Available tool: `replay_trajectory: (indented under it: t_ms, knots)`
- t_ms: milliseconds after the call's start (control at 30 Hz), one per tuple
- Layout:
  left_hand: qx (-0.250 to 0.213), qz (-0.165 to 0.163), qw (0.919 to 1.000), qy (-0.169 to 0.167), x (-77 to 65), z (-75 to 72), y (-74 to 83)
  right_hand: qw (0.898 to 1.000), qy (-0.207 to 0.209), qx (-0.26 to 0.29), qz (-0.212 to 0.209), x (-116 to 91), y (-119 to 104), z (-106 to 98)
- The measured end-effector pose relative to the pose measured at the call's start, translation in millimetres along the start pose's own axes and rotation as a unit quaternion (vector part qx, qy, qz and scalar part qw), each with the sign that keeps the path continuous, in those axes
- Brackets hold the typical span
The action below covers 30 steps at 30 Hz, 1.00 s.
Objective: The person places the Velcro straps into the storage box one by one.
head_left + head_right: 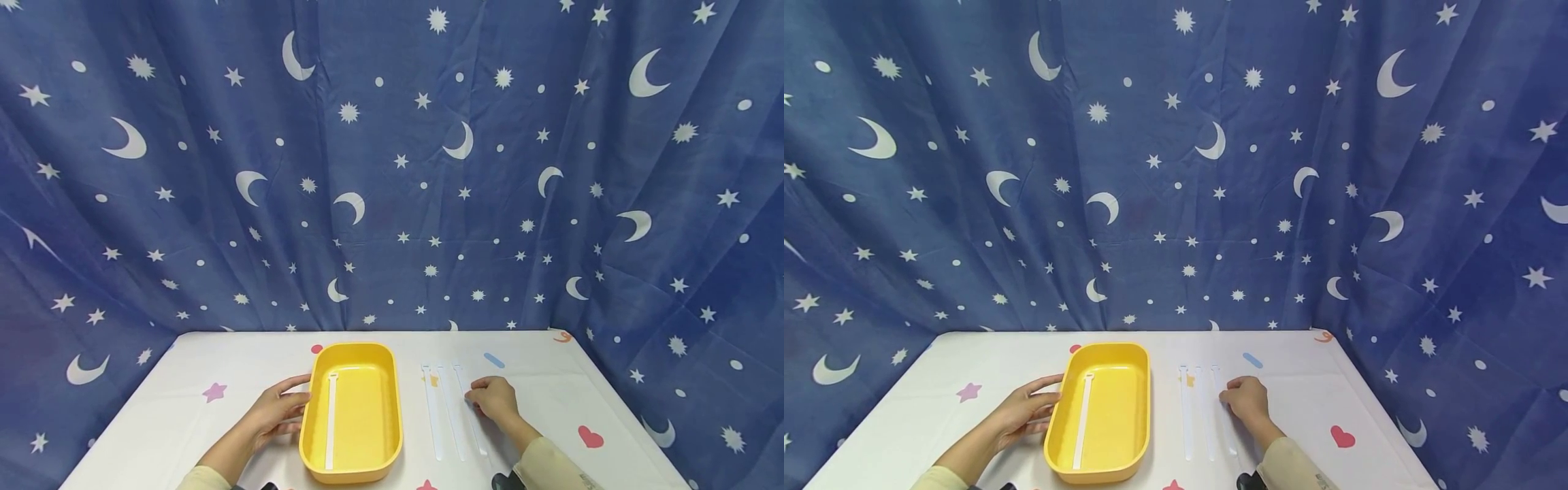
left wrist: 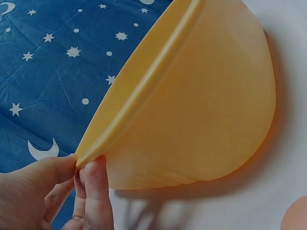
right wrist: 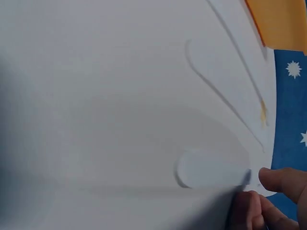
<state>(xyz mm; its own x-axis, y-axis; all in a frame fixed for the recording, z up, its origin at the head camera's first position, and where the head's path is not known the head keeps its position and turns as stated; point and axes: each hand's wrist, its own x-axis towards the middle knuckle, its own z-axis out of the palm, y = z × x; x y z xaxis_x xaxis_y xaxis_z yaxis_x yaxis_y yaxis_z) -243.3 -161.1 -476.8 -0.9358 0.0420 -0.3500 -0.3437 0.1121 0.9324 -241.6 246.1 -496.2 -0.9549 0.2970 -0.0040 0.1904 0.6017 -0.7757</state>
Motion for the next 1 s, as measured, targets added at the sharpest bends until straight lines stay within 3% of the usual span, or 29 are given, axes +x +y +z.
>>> replay_trajectory:
  t_ms: [267,567,1000]
  knots:
    - [0.000,0.002,1.0000,0.001,-0.2,0.3,-0.3,0.999,0.026,-0.026,-0.001,1.3,4.7,8.7]
    - [-0.011,0.007,0.9999,-0.008,-2.1,-0.2,0.9,0.998,0.025,-0.063,0.006,0.8,-3.6,7.1]
    - [-0.008,0.007,0.9999,-0.006,-2.1,-0.2,1.5,0.997,0.032,-0.069,-0.006,1.3,-3.2,5.3]
